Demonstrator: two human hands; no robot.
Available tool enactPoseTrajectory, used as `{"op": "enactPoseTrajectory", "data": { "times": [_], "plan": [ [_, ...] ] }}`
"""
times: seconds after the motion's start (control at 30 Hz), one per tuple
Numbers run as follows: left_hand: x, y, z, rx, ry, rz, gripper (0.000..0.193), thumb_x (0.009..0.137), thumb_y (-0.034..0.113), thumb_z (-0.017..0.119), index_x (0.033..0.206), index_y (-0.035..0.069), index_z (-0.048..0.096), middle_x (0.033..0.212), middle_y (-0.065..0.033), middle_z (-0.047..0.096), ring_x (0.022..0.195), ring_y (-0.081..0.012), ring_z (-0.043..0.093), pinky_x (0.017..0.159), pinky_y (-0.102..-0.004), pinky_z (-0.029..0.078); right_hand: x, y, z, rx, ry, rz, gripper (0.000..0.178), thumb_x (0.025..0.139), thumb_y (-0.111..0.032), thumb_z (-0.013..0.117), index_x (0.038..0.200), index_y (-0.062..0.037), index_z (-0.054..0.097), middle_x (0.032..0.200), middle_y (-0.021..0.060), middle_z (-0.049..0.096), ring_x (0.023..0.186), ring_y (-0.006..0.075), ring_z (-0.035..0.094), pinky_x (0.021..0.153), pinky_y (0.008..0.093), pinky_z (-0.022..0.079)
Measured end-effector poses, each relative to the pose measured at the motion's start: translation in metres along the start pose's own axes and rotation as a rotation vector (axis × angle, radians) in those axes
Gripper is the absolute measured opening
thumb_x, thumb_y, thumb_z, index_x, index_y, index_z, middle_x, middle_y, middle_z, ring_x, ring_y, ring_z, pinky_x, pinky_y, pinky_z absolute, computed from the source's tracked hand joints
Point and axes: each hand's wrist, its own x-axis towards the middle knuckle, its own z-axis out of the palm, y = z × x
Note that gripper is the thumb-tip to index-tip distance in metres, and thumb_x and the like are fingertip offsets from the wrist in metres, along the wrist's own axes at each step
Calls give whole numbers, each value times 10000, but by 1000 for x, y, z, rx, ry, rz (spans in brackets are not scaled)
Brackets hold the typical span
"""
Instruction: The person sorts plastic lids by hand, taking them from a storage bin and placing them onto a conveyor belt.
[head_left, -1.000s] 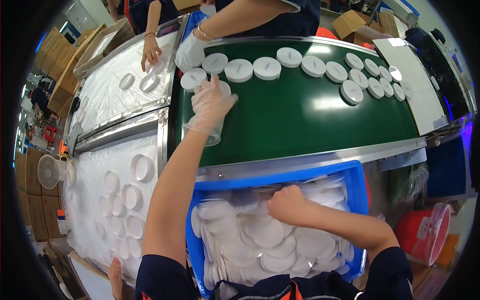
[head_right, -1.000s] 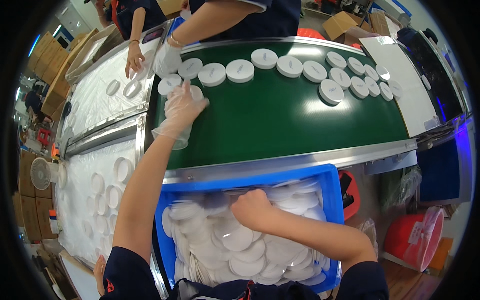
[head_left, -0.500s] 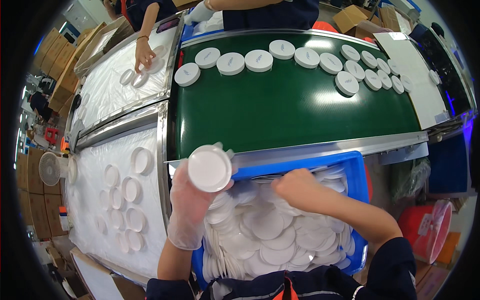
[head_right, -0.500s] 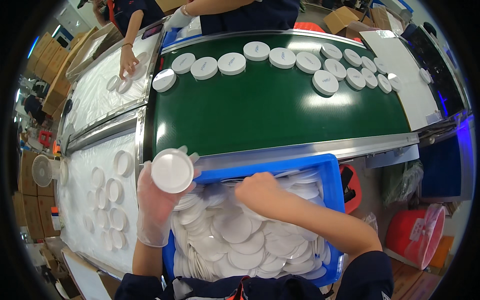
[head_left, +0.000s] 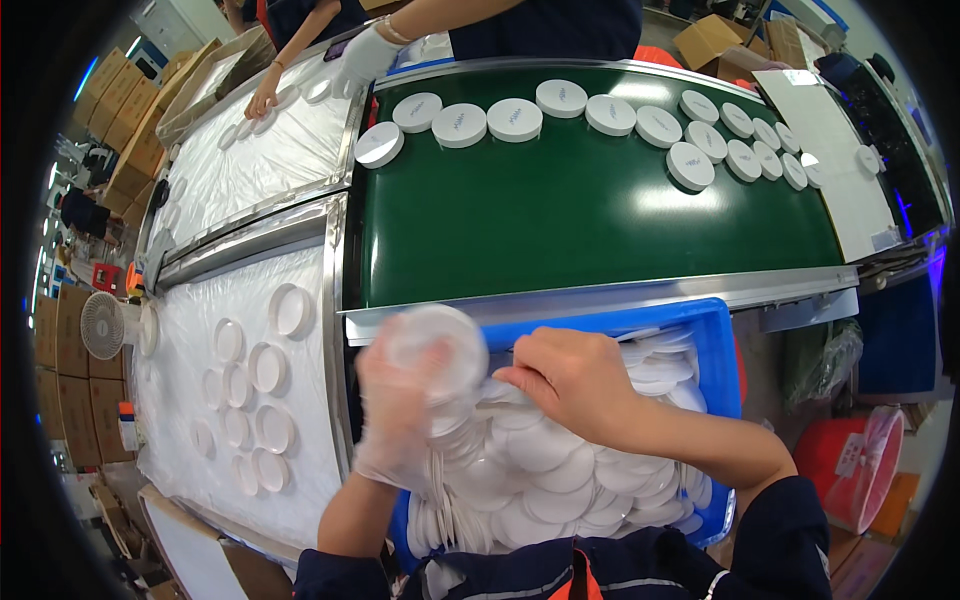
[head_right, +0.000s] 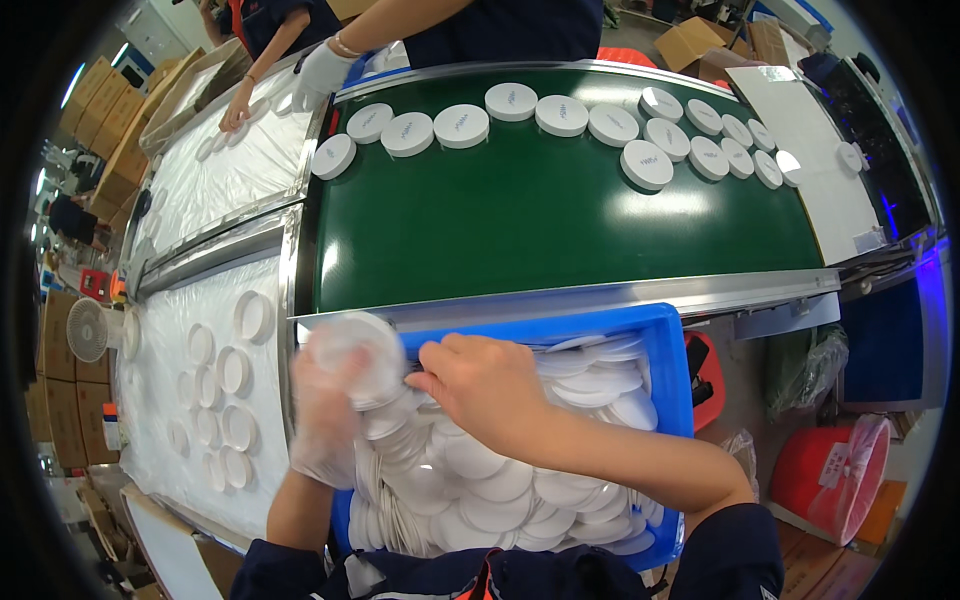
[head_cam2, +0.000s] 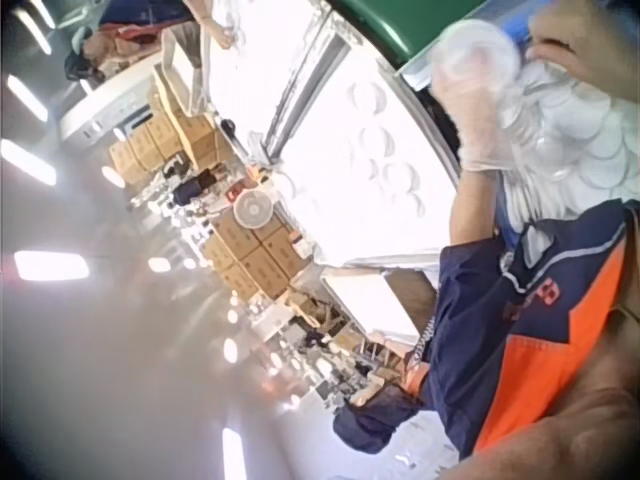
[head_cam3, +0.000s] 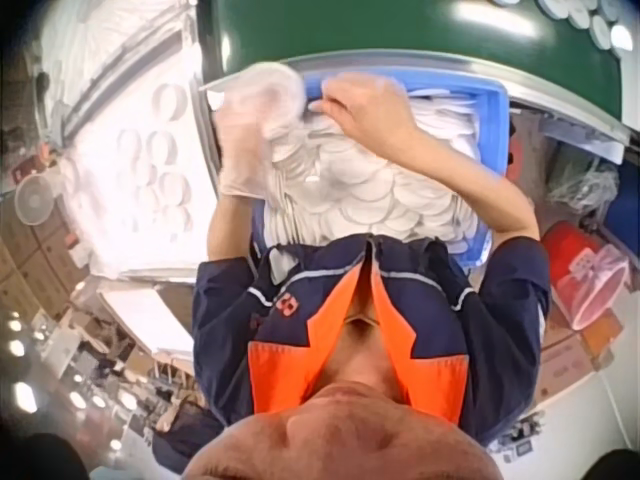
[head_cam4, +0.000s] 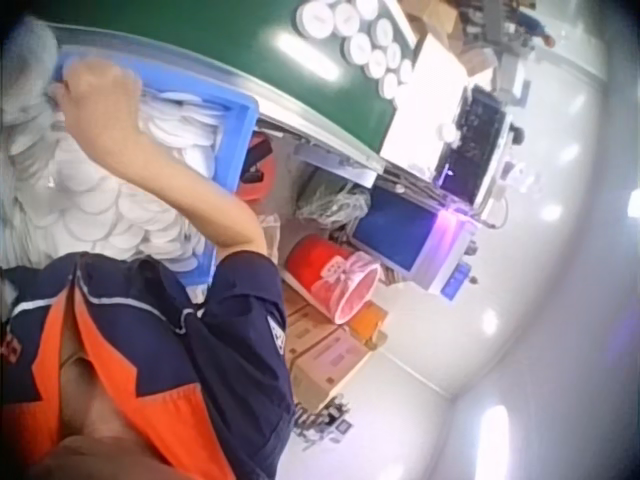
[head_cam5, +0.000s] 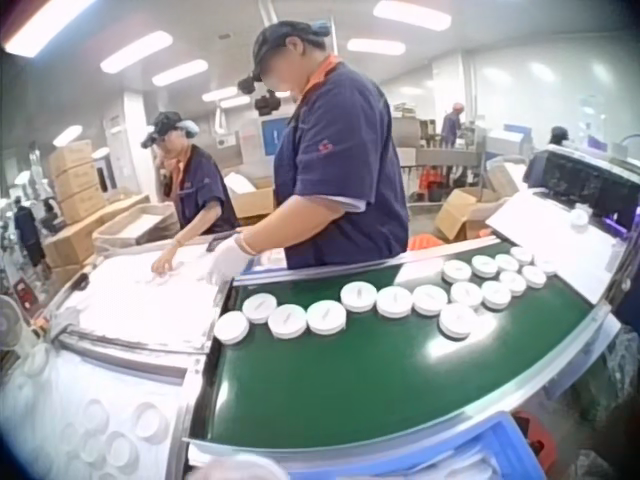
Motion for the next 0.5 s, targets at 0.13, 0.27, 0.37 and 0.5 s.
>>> {"op": "enactPoseTrajectory", "data": {
  "times": [0.13, 0.27, 0.37, 0.5],
  "plan": [
    [36, -26, -95, -188, 249, 97, 240, 815, 188, 551, 968, 4, 576, 836, -60, 597, 695, -159, 588, 547, -246, 464, -35, 12, -1, -147, -640, -219, 239, 747, -253, 649, 747, -38, 543, 691, 95, 539, 640, 265, 556, 555, 323, 464],
    [47, -61, -181, 89, 506, -239, 403, 822, 295, 517, 1093, -2, 508, 1007, -131, 580, 896, -213, 587, 647, -357, 491, -71, 13, 8, -241, -730, -426, 206, 721, -168, 597, 802, 15, 550, 784, 119, 557, 754, 259, 548, 617, 313, 476],
    [40, -57, -169, 708, 531, -175, 461, 797, 260, 534, 1165, -12, 472, 1094, -175, 544, 987, -294, 545, 815, -376, 443, -67, 13, 6, -374, -809, -476, 206, 682, -115, 562, 806, 50, 560, 815, 133, 564, 775, 246, 544, 620, 306, 473],
    [62, -32, -115, 1453, 702, 482, 469, 774, 197, 563, 1174, -29, 465, 1157, -221, 504, 1082, -353, 478, 947, -381, 351, -78, 19, 9, -374, -645, -486, 204, 664, -107, 546, 754, 70, 593, 819, 146, 578, 777, 241, 547, 592, 291, 464]
  ]
}}
